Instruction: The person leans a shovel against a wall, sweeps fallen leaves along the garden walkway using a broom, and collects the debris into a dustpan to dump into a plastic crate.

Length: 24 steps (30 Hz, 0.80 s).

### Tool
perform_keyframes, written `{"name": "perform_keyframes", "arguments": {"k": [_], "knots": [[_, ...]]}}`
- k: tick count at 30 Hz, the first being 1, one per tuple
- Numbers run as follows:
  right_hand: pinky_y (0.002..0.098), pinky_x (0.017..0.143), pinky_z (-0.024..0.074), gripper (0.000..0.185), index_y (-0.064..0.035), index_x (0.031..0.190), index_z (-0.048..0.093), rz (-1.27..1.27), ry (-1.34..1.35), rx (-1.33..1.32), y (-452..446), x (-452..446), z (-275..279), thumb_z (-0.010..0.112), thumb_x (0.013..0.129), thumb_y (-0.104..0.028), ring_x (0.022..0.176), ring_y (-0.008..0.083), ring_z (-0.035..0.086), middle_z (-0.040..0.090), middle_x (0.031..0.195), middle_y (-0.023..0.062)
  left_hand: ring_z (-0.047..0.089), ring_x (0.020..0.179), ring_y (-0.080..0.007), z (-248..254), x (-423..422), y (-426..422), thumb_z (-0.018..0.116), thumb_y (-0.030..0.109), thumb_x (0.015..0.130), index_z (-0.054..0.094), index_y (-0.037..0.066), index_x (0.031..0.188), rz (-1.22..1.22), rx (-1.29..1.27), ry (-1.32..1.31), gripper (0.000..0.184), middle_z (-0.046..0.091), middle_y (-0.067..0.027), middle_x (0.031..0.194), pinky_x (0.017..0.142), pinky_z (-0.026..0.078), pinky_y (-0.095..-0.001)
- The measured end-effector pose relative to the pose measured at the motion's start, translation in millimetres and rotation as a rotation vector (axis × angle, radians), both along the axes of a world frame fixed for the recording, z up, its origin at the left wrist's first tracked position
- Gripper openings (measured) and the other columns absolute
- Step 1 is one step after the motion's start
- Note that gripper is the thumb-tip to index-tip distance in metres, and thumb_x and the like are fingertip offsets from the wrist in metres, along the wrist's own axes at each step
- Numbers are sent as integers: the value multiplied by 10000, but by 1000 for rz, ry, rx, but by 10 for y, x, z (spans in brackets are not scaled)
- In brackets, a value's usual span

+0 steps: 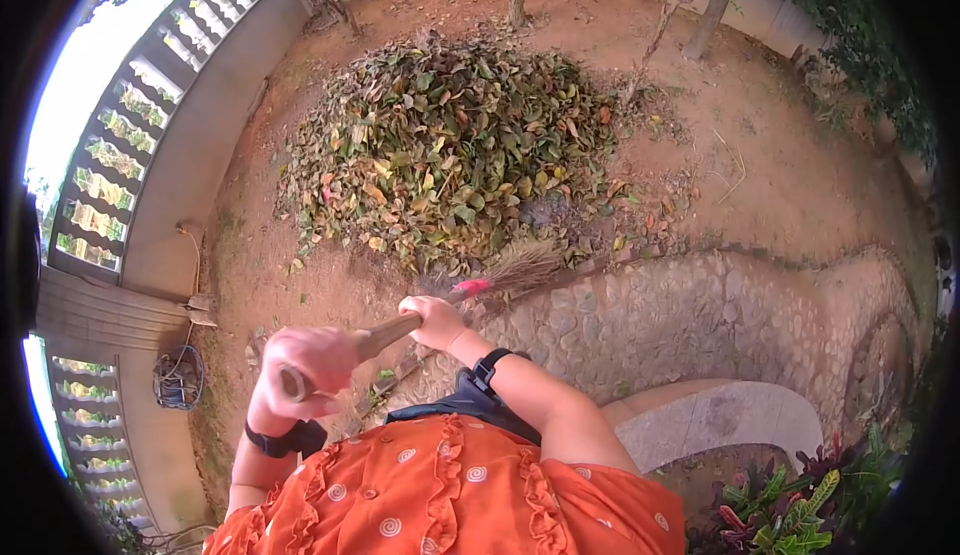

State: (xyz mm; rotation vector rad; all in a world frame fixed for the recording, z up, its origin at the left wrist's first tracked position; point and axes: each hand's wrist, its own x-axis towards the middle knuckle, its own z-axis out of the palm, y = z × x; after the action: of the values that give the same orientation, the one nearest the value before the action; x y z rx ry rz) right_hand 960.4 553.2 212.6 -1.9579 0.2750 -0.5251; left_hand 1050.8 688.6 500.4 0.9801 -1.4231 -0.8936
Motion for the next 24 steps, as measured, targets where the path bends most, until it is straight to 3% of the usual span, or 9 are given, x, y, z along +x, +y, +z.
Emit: {"name": "perform_keyframes", "arguments": {"k": [4,6,8,10,13,18,20,24], "knots": [[441,760,527,128,-172,919,653,-68,101,-77,-222,84,-220,650,791,-173,875,329,673,688,899,84,607,731,-259,-250,-92,-99,826,5,671,607,86,757,4,119,-156,249,623,-45,762,750,486,-388],[434,779,521,131,-159,923,652,-108,87,-74,-281,133,-224,662,795,-186,890,322,668,684,895,74,621,748,-241,-282,-138,-78,827,22,663,626,94,754,-31,132,-264,233,639,-29,766,847,473,-436],[412,802,522,254,-92,930,672,-197,-13,-12,-290,151,-40,747,789,-291,902,346,659,685,909,104,621,743,-244,-171,-171,-50,836,20,660,628,98,760,-66,93,-294,244,635,-26,760,856,466,-442],[417,792,513,288,-86,905,665,-254,-62,-56,-300,190,144,760,793,-334,877,346,653,677,876,91,624,736,-240,-5,-213,-11,839,8,659,628,99,758,-113,-15,-327,250,633,-22,755,843,471,-437],[432,765,490,247,-98,855,635,-200,-93,-166,-295,143,407,742,821,-318,849,322,644,655,832,81,626,746,-267,248,-274,90,847,8,688,609,83,752,-142,-34,-289,258,631,-34,765,793,482,-446],[428,776,497,223,-112,889,627,-201,-58,-220,-93,-118,243,739,809,-287,900,315,650,667,852,70,624,728,-277,270,-150,141,844,13,687,622,80,745,-167,22,-177,239,639,-49,762,754,491,-434],[450,803,490,158,-148,920,624,-217,37,-89,-38,-238,28,628,766,-110,935,309,647,668,881,72,613,730,-280,62,-82,38,837,7,691,618,78,758,-185,16,-166,239,631,-56,768,757,493,-424],[460,791,507,155,-167,920,646,-175,228,-78,-246,-289,-404,644,769,-134,919,313,658,677,881,70,624,812,-255,-449,-122,-179,817,-3,733,626,88,818,-150,254,-174,228,635,-44,826,877,481,-454]]}}
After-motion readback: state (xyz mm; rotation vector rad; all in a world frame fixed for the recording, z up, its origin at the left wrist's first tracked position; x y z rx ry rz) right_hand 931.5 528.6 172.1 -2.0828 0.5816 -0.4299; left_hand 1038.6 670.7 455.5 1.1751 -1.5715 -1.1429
